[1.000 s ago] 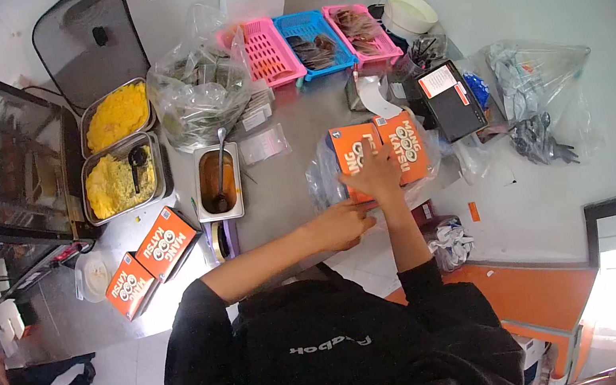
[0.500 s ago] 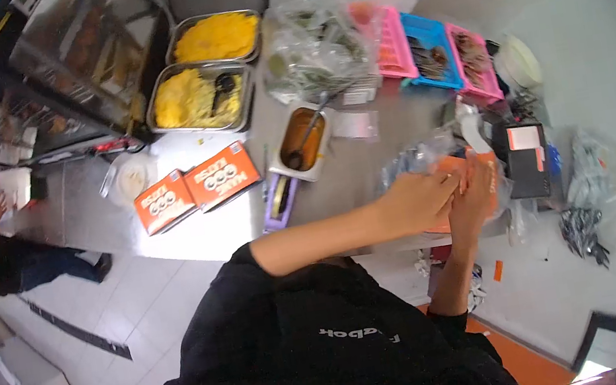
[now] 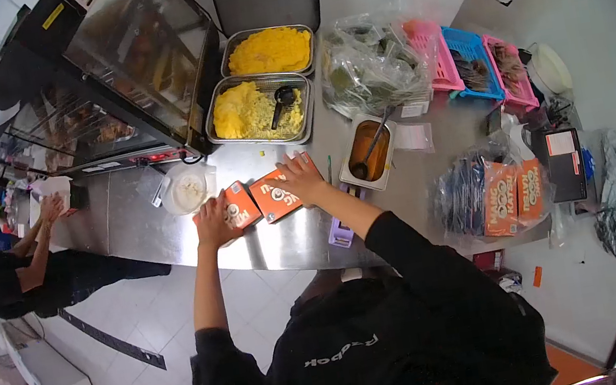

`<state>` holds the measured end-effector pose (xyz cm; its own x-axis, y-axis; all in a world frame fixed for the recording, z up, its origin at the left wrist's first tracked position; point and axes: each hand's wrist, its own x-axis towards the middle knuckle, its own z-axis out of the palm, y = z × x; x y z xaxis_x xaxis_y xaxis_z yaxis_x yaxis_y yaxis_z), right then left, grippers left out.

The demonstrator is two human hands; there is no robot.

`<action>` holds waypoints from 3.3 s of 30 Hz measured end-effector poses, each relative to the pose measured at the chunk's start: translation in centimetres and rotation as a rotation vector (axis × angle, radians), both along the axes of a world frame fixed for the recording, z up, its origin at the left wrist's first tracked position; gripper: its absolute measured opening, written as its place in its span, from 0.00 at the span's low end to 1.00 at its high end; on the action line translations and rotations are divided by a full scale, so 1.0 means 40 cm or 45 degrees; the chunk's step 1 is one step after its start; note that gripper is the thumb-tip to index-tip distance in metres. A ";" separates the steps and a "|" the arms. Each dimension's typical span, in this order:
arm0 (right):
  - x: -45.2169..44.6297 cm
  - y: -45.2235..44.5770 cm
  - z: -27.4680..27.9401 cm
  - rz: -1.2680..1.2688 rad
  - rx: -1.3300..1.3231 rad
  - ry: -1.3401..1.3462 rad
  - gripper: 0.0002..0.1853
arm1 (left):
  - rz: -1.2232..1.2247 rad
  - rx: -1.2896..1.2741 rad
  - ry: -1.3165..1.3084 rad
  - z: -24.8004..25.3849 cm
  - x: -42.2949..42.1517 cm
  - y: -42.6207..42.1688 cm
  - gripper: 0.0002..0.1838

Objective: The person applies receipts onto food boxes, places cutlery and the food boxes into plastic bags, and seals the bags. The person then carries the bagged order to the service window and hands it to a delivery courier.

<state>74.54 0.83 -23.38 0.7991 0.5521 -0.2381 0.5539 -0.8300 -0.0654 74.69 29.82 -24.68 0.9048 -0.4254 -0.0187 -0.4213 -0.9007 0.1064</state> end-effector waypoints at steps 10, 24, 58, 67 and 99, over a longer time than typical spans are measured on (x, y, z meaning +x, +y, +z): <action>-0.077 0.041 0.129 -0.358 0.604 -0.171 0.53 | 0.464 -0.243 0.123 0.009 -0.177 -0.046 0.64; -0.726 -0.594 0.756 -1.492 0.646 -0.936 0.45 | -0.175 -1.141 1.056 0.545 -0.181 -0.442 0.56; -1.105 -1.363 0.566 -1.670 1.066 -0.700 0.48 | -0.456 -0.080 0.362 0.341 -0.234 -1.828 0.52; -1.145 -1.388 0.587 -1.768 0.977 -0.746 0.49 | -1.178 -0.240 0.247 0.455 -0.460 -1.759 0.12; -0.724 -1.307 0.527 -1.637 0.585 -0.329 0.53 | -0.951 -0.528 -0.055 0.246 -0.825 -1.678 0.22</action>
